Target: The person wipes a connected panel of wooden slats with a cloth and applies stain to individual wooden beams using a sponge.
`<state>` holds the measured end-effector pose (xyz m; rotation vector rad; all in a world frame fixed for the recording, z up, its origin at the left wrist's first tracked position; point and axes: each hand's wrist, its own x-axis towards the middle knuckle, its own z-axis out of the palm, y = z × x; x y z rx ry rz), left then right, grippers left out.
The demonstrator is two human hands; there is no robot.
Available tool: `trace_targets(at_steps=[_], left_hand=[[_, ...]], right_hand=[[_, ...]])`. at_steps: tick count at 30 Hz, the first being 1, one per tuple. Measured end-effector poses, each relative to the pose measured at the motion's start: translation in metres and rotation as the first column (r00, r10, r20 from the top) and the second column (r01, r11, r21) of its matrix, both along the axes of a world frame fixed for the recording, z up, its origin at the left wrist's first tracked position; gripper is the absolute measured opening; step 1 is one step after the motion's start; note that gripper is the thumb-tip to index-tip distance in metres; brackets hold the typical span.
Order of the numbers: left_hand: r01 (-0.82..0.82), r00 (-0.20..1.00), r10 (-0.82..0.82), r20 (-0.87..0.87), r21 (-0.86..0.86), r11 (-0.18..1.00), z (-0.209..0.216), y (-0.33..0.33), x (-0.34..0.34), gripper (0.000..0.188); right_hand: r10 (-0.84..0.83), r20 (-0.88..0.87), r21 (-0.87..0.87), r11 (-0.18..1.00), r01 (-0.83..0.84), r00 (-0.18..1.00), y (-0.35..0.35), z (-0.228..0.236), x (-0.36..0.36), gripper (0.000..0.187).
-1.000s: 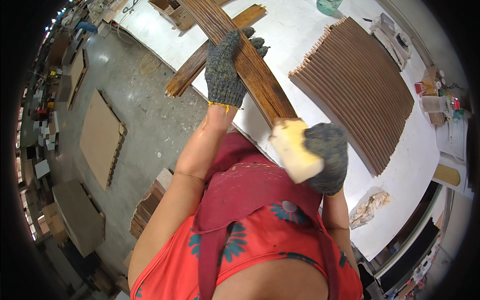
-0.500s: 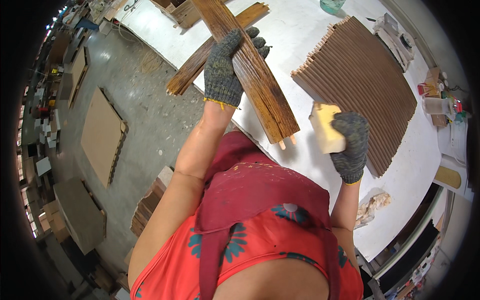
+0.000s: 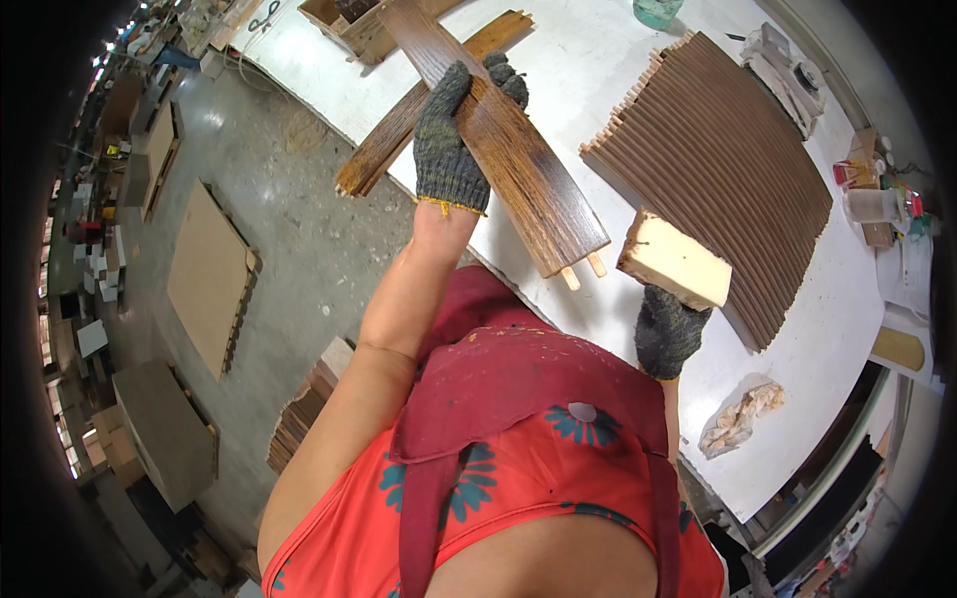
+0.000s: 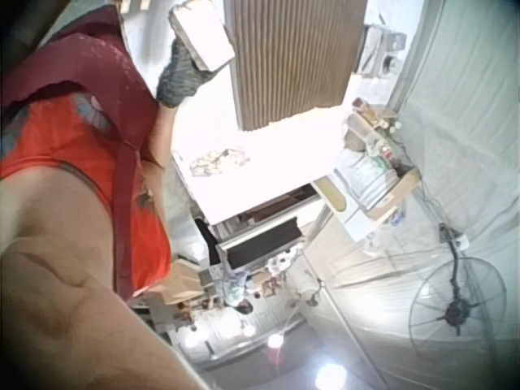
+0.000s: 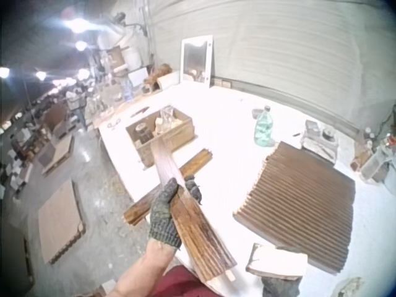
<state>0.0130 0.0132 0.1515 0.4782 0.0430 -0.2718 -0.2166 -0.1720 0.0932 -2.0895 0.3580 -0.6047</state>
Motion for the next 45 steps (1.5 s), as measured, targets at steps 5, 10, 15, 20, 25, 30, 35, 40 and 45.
trace_targets(at_steps=[5,10,15,20,25,30,35,40,45], left_hand=[[0.02,0.999,-0.028,-0.044,-0.17,0.985,-0.004,0.003,0.003,0.039],[0.029,0.996,-0.046,-0.073,-0.221,0.975,-0.001,-0.003,0.0,0.039],[0.05,0.988,-0.101,-0.113,-0.388,0.92,0.001,-0.012,-0.007,0.035],[-0.019,0.99,-0.025,-0.14,-0.303,0.953,-0.001,-0.02,-0.006,0.031],[-0.037,0.997,0.02,-0.073,-0.235,0.971,0.005,-0.018,-0.004,0.034],[-0.029,0.999,0.012,-0.053,-0.327,0.945,0.009,-0.008,0.008,0.035],[0.029,0.998,-0.044,-0.039,-0.315,0.948,0.005,-0.006,0.003,0.033],[0.014,0.99,-0.056,-0.127,-0.309,0.951,0.011,-0.013,-0.008,0.032],[-0.084,0.986,0.058,-0.157,-0.164,0.983,0.024,-0.019,-0.034,0.032]], right_hand=[[0.079,0.144,-0.307,0.951,-0.031,0.986,0.014,0.01,0.007,0.061],[0.12,0.129,0.238,0.96,-0.148,0.984,0.024,0.006,0.022,0.052],[0.227,0.109,0.589,0.77,-0.247,0.968,0.034,0.003,0.033,0.045],[0.391,0.062,0.653,0.68,-0.333,0.918,0.047,0.008,0.041,0.038],[0.458,0.141,0.18,0.86,-0.477,0.878,0.049,0.022,0.028,0.04],[0.103,0.121,0.205,0.97,-0.127,0.987,0.021,-0.005,-0.003,0.058],[0.058,0.159,0.414,0.902,-0.12,0.986,0.012,0.001,0.016,0.052],[0.045,0.273,0.494,0.851,-0.18,0.961,0.017,0.018,0.043,0.045],[0.315,0.398,0.221,0.879,-0.423,0.862,0.019,0.049,0.045,0.039]])
